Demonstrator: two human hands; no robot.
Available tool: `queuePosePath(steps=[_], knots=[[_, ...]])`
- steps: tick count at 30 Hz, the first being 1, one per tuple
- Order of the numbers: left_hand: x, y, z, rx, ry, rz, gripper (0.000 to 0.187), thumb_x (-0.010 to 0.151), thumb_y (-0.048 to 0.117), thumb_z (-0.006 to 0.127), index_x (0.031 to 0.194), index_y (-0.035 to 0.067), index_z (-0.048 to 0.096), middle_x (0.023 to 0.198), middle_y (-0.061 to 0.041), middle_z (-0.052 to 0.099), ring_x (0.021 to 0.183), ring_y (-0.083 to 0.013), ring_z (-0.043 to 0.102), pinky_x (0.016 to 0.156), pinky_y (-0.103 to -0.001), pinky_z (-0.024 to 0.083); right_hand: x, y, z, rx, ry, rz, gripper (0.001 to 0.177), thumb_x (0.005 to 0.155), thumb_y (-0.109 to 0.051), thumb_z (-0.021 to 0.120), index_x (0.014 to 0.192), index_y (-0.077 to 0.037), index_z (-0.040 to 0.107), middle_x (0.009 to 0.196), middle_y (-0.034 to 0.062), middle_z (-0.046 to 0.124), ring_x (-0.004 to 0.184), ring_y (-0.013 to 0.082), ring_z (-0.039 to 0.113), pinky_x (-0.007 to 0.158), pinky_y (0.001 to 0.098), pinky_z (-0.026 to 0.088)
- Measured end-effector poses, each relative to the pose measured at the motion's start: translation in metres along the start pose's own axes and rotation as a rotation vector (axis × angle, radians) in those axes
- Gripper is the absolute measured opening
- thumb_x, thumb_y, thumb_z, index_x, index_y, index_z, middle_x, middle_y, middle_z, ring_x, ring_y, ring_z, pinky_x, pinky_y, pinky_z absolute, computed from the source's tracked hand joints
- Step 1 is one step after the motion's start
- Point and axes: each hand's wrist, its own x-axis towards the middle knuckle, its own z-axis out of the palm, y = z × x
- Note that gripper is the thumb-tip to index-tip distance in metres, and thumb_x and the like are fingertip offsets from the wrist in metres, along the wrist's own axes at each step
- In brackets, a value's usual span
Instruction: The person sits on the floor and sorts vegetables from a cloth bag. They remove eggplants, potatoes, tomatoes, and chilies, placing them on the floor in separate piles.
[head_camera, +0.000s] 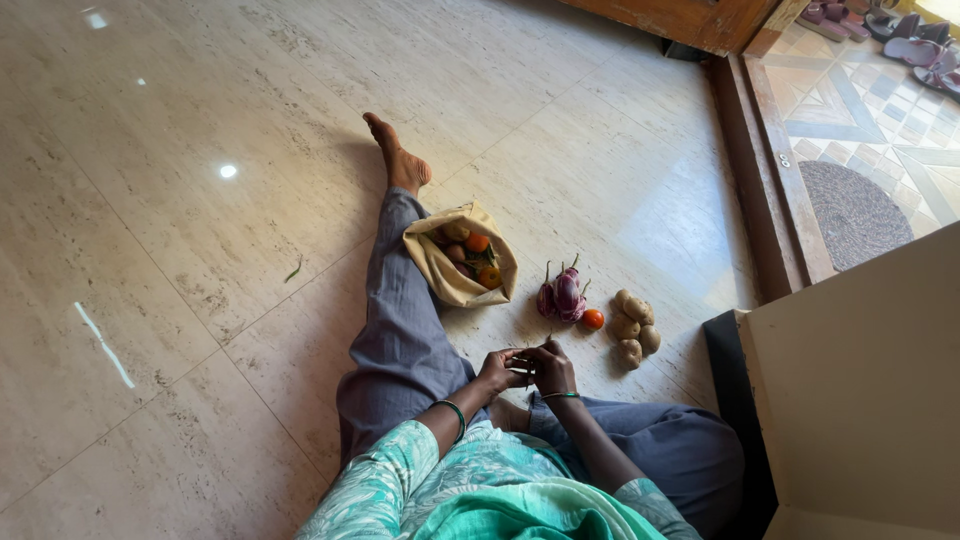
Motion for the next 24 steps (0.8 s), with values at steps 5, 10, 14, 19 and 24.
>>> queuePosePath(steps=[5,10,14,19,24], knots=[[0.007,0.004,-0.003,0.012,0.126,-0.055,0.060,0.076,-0.018,0.077,0.131,-0.003,0.061,0.107,-0.015,0.075,0.089,-0.0234,0.075,0.078,-0.037,0.067,-0.016,0.001,0.008,-0.106,-0.009,-0.078,0.030,0.079,0.006,0.067,0.095,-0.015,0.083,0.094,0.0114,0.071,0.083,0.0328,0.073,0.073,0.0414,0.059],[0.008,0.000,-0.002,-0.034,-0.052,-0.042,0.062,0.077,-0.015,0.077,0.137,-0.008,0.061,0.108,-0.014,0.074,0.092,-0.0218,0.074,0.079,-0.037,0.068,0.001,0.013,0.008,-0.078,0.040,-0.035,0.028,0.079,0.003,0.069,0.098,-0.015,0.080,0.094,0.0125,0.069,0.083,0.0325,0.072,0.074,0.0403,0.060],[0.019,0.002,-0.004,-0.044,-0.032,0.015,0.070,0.073,-0.017,0.077,0.138,-0.003,0.055,0.113,-0.012,0.074,0.096,-0.0206,0.074,0.083,-0.036,0.066,-0.006,0.013,0.011,-0.076,0.029,-0.101,0.032,0.078,0.005,0.069,0.098,-0.015,0.082,0.094,0.0118,0.071,0.082,0.0328,0.072,0.074,0.0411,0.059],[0.020,0.004,-0.002,-0.003,-0.075,0.118,0.066,0.076,-0.017,0.080,0.138,-0.009,0.058,0.117,-0.016,0.074,0.099,-0.0199,0.074,0.088,-0.033,0.065,-0.001,0.021,0.012,-0.082,0.060,-0.072,0.030,0.079,0.004,0.069,0.098,-0.015,0.081,0.093,0.0124,0.070,0.081,0.0325,0.072,0.072,0.0409,0.059],[0.019,0.004,-0.004,-0.168,-0.078,0.019,0.061,0.079,-0.012,0.076,0.137,-0.003,0.059,0.114,-0.013,0.074,0.096,-0.0187,0.074,0.086,-0.031,0.065,0.001,0.022,0.011,-0.077,0.155,-0.117,0.029,0.081,0.006,0.068,0.098,-0.014,0.081,0.092,0.0135,0.068,0.081,0.0332,0.070,0.074,0.0406,0.058]])
